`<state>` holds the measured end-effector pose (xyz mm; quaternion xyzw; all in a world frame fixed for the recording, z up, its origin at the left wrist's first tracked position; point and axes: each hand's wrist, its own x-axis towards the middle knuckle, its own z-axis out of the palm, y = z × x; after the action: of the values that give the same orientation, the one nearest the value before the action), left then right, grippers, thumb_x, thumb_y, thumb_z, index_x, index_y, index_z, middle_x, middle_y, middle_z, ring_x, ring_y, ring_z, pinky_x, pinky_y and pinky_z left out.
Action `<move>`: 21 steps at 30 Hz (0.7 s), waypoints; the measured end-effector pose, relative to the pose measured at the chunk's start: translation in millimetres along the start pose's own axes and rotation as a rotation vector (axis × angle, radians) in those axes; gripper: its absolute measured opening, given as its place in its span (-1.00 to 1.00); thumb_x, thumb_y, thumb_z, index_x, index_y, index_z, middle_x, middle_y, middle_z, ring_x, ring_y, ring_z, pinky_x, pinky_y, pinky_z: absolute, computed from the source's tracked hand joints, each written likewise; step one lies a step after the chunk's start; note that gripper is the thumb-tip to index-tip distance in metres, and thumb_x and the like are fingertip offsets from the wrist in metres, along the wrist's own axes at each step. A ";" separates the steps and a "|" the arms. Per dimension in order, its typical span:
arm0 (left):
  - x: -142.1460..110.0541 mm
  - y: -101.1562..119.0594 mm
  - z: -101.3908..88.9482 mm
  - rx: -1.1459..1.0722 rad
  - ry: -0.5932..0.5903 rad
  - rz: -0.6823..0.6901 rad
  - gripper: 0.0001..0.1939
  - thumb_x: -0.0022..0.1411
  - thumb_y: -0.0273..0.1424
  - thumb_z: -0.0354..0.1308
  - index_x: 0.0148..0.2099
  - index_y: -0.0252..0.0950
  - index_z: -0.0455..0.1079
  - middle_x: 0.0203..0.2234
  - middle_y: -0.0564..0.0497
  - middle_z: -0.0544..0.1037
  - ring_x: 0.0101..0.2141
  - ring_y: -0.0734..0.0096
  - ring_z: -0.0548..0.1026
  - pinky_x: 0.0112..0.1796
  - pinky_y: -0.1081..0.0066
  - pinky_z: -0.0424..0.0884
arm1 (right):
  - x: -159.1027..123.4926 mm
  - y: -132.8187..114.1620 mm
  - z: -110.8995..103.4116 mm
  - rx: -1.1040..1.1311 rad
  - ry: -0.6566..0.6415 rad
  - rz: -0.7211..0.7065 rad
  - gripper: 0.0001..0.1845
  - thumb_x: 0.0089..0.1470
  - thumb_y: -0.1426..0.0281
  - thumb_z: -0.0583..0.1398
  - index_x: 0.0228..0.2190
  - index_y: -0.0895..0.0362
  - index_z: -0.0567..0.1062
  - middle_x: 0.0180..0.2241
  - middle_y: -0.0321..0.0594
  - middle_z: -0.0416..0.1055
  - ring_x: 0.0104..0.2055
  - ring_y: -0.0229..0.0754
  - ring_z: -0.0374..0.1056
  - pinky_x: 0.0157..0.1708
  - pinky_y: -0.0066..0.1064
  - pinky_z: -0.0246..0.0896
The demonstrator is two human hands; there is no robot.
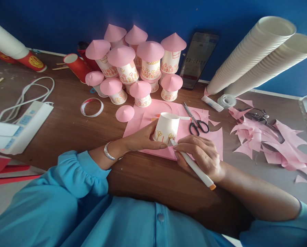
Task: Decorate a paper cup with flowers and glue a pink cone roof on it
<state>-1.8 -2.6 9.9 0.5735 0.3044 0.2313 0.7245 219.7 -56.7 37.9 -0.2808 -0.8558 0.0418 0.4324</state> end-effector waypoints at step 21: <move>1.4 -0.1 2.5 0.018 -0.011 0.023 -0.33 0.10 -0.22 0.45 0.16 -0.24 0.25 -0.03 -0.12 0.50 -0.02 0.15 0.50 -0.04 0.19 0.46 | 1.1 0.0 -0.5 0.031 -0.022 -0.031 -0.76 0.11 0.63 0.26 -0.17 0.19 0.43 -0.41 -0.15 0.51 -0.41 -0.18 0.50 -0.45 -0.37 0.47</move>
<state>0.9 -3.4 10.0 0.5847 0.2956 0.2338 0.7184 219.6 -56.2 39.0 -0.2605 -0.8640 0.0514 0.4278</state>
